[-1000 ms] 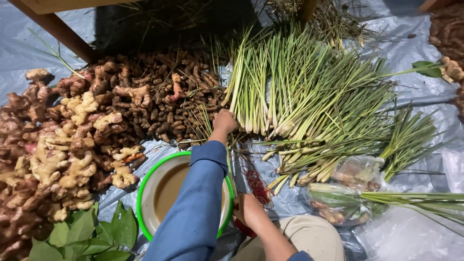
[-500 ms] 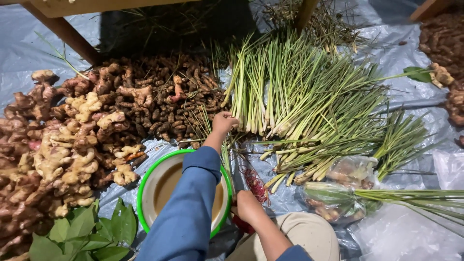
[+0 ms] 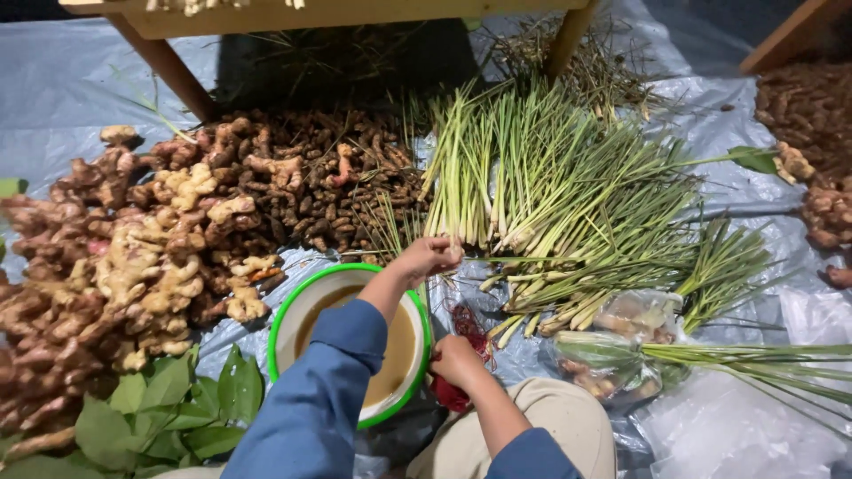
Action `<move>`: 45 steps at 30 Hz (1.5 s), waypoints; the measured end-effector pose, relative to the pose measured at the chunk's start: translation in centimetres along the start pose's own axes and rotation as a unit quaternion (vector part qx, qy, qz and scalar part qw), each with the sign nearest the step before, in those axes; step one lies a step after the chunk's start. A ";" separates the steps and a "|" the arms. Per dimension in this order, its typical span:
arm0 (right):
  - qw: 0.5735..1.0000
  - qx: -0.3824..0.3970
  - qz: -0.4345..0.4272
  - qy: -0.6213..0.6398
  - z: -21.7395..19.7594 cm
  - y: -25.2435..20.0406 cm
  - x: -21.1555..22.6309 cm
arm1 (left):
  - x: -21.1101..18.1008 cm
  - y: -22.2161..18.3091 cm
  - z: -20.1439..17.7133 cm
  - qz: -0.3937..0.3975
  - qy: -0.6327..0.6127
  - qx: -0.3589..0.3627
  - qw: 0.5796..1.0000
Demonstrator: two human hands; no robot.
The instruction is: A person sitting on a tarp processes harvested herbs by wrapping a red cloth around the ends of long green stalks, surrounded by piles of ginger and lemongrass.
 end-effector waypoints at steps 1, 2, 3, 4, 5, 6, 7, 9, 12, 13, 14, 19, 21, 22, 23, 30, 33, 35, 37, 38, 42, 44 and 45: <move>1.000 0.000 -0.004 -0.003 -0.1 -0.1 -0.1 | -0.1 -0.9 0.2 0.004 0.000 -0.002 1.000; 1.000 0.000 0.002 -0.004 -0.1 -0.3 -0.3 | -0.2 -2.0 0.6 0.010 0.000 0.023 1.000; 1.000 0.001 0.009 -0.005 0.0 -0.5 -0.5 | -0.3 -3.1 1.1 0.017 0.002 0.048 0.999; 1.000 0.001 0.004 -0.008 0.0 -0.6 -0.5 | 0.3 -4.0 0.8 0.021 0.002 0.045 0.999; 0.999 0.007 -0.009 -0.050 0.2 -0.8 -0.4 | 0.7 -5.0 0.9 0.033 0.014 0.066 0.997; 0.996 0.014 -0.022 -0.091 0.5 -1.0 -0.3 | 1.2 -6.1 0.8 0.044 0.026 0.086 0.995; 0.995 0.015 -0.026 -0.093 1.2 -0.1 -1.4 | 1.5 -7.4 0.5 0.047 0.026 0.082 0.995; 0.991 -0.031 -0.058 -0.118 2.1 1.6 -3.2 | 2.1 -10.2 0.5 0.062 0.070 0.116 0.989; 0.980 -0.042 -0.015 -0.194 2.4 4.0 -5.1 | 1.5 -16.5 0.0 0.069 0.083 0.117 0.987; 0.980 -0.038 -0.018 -0.197 2.4 3.1 -5.0 | 1.5 -18.7 -0.2 0.069 0.081 0.112 0.988; 0.990 -0.064 0.001 -0.126 1.5 2.5 -5.0 | 1.2 -20.7 -0.5 0.072 0.093 0.100 0.988; 0.986 -0.154 -0.039 0.053 -1.3 -2.4 -2.7 | 4.1 -28.7 -5.1 0.083 0.117 0.031 0.989; 0.978 -0.200 -0.049 0.033 -2.5 -4.0 -1.7 | 5.0 -31.9 -7.1 0.076 0.152 -0.005 0.985; 0.979 -0.197 -0.051 0.031 -2.3 -4.5 -1.6 | 4.8 -33.3 -7.1 0.076 0.150 -0.009 0.986; 0.975 -0.212 -0.063 0.034 -2.3 -5.0 -1.4 | 4.6 -34.6 -7.4 0.069 0.166 -0.035 0.983; 0.945 -0.212 -0.131 0.212 0.2 -4.9 -0.3 | 9.8 -33.4 -13.7 0.115 0.236 -0.162 0.951; 0.938 -0.181 -0.149 0.254 1.3 -5.7 3.3 | 10.6 -32.5 -14.8 0.117 0.112 -0.175 0.971; 0.941 -0.181 -0.161 0.238 2.0 -5.6 5.2 | 11.4 -31.8 -15.4 0.124 0.080 -0.174 0.974; 0.942 -0.186 -0.168 0.224 3.0 -5.3 6.4 | 12.5 -31.2 -15.9 0.128 0.051 -0.167 0.976; 0.945 -0.197 -0.156 0.208 3.4 -4.9 6.8 | 13.0 -30.9 -16.2 0.130 0.040 -0.172 0.976; 0.959 -0.241 -0.114 0.095 5.1 -0.7 6.9 | 15.0 -30.1 -17.3 0.120 0.035 -0.170 0.977; 0.966 -0.233 -0.094 0.061 5.4 -0.7 7.9 | 14.4 -30.5 -16.9 0.120 0.055 -0.167 0.977; 0.971 -0.226 -0.075 0.029 5.6 -0.6 8.4 | 14.1 -30.7 -16.7 0.120 0.078 -0.164 0.976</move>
Point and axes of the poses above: each hand's wrist, its own y-axis towards the middle knuckle, its own z-axis out of the palm, x = y × z, the point moved 7 cm from there along y, towards the middle knuckle, and after that the axes turned 4 degrees about z, right-handed, at the moved point
